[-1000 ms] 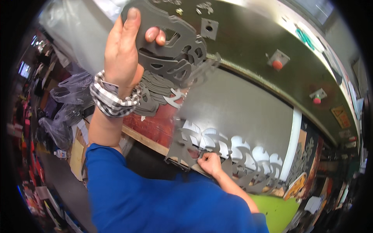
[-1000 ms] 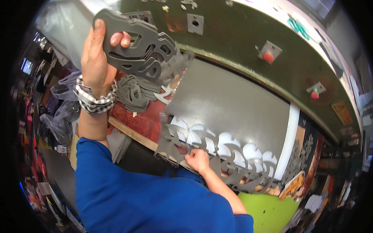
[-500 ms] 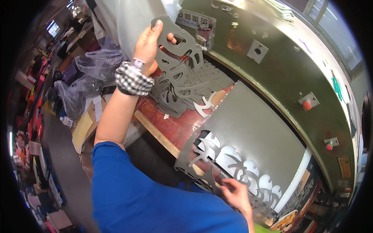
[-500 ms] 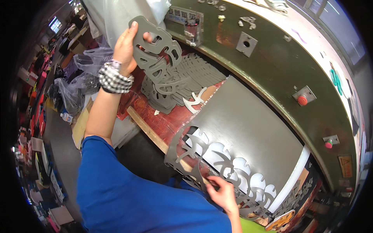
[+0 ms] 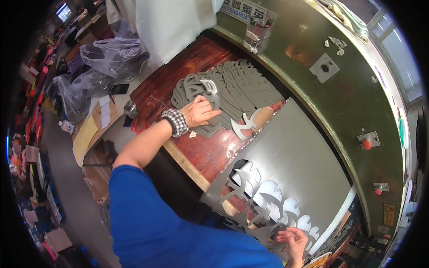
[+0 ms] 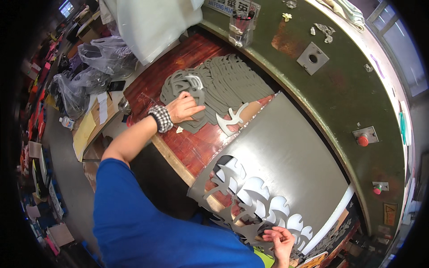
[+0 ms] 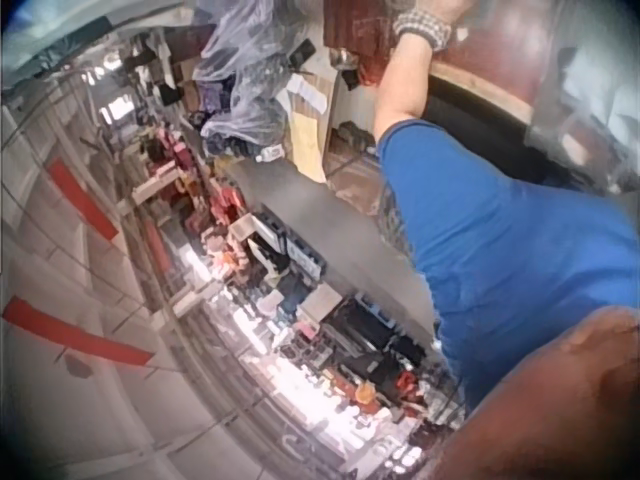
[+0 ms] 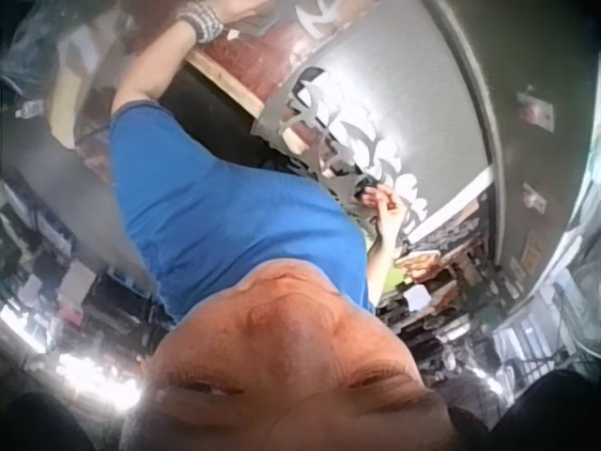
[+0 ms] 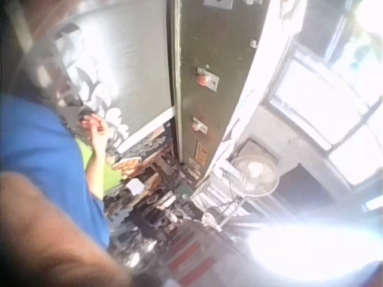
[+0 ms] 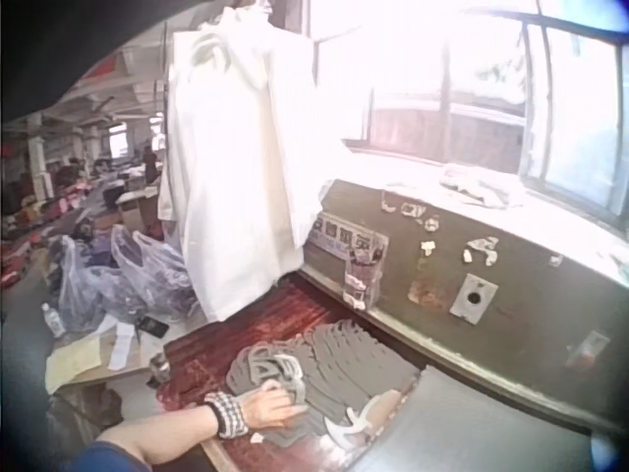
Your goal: The person places a sheet of material under a guillotine-style cutter, aligns it, and presses a button to cut. They remove cut pieces and scraps, then repeat the process with new sheets, stacking the finished pieces on the side.
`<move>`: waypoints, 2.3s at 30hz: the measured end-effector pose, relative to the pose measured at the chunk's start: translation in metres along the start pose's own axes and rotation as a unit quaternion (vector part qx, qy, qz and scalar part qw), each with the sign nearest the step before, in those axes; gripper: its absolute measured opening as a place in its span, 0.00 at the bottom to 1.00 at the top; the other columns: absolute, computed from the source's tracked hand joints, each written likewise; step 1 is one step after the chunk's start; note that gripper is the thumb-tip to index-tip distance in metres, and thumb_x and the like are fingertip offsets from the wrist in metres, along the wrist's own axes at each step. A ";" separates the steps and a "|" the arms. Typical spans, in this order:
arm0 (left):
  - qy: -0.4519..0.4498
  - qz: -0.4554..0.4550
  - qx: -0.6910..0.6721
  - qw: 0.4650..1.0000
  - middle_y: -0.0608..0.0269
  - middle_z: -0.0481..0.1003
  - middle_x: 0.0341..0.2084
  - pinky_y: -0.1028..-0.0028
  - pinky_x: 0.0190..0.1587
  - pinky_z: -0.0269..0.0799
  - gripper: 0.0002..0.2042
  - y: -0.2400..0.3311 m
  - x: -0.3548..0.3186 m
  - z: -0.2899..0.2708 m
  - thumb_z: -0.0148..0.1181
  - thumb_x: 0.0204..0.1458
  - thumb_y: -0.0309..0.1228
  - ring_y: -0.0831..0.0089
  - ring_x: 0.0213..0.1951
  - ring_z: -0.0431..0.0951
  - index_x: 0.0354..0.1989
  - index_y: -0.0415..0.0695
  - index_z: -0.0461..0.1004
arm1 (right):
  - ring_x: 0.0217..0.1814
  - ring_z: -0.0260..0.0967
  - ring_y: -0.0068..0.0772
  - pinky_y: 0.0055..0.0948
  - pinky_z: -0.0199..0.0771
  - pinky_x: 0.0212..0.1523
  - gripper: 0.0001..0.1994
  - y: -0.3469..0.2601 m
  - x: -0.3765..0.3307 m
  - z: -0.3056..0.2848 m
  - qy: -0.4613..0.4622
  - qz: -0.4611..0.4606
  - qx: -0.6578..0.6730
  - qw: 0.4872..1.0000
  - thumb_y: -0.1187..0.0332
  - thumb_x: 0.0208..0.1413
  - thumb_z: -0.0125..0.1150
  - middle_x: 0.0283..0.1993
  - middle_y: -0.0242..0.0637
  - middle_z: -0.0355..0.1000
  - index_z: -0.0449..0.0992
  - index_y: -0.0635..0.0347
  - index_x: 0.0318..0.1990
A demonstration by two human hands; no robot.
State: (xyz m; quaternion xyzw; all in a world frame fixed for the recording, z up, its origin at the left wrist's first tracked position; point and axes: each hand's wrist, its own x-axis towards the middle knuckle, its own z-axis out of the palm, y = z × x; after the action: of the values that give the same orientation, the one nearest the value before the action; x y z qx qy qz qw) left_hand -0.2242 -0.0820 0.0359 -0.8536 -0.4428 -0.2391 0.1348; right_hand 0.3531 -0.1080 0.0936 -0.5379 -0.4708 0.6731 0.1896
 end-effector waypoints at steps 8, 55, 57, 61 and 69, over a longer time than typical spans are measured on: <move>-0.128 -0.264 0.128 0.948 0.52 0.68 0.45 0.50 0.58 0.53 0.29 0.054 0.023 0.007 0.64 0.44 0.46 0.58 0.54 0.65 0.54 0.43 0.70 | 0.25 0.75 0.33 0.27 0.79 0.27 0.07 0.032 -0.019 -0.035 0.189 -0.042 0.043 0.980 0.72 0.58 0.57 0.30 0.46 0.76 0.73 0.67 0.41; -0.101 -0.256 0.046 0.960 0.41 0.58 0.62 0.57 0.65 0.53 0.27 0.036 0.112 0.160 0.55 0.54 0.33 0.46 0.63 0.59 0.63 0.42 0.61 | 0.65 0.41 0.66 0.52 0.58 0.66 0.38 0.112 0.004 -0.161 0.113 -0.365 0.818 0.430 0.53 0.46 0.65 0.65 0.52 0.52 0.59 0.58 0.63; -0.100 -0.269 0.056 0.956 0.41 0.59 0.62 0.56 0.64 0.54 0.27 0.050 0.110 0.152 0.55 0.53 0.34 0.47 0.63 0.59 0.63 0.42 0.61 | 0.65 0.44 0.67 0.54 0.53 0.68 0.36 0.105 0.006 -0.159 0.142 -0.393 0.762 0.495 0.55 0.51 0.61 0.66 0.55 0.51 0.57 0.60 0.65; -0.144 -0.312 0.084 0.936 0.42 0.59 0.61 0.54 0.63 0.54 0.28 0.083 0.111 0.122 0.55 0.51 0.35 0.48 0.62 0.59 0.63 0.43 0.62 | 0.69 0.41 0.71 0.55 0.44 0.71 0.39 0.072 0.006 -0.119 0.225 -0.367 0.670 0.604 0.57 0.52 0.62 0.68 0.61 0.46 0.50 0.61 0.68; -0.087 -0.345 0.031 0.934 0.47 0.60 0.62 0.51 0.63 0.52 0.26 0.130 0.124 0.112 0.57 0.52 0.37 0.50 0.64 0.58 0.60 0.43 0.64 | 0.62 0.65 0.45 0.43 0.62 0.64 0.46 -0.009 0.055 -0.011 0.085 -0.315 0.347 0.879 0.51 0.43 0.74 0.61 0.51 0.64 0.57 0.74 0.63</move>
State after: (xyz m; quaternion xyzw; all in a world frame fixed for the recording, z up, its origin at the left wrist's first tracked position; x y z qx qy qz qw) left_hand -0.0238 -0.0207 0.0034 -0.6608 -0.7275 -0.1818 0.0312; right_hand 0.3414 -0.0572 0.0709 -0.3157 -0.3334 0.6501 0.6054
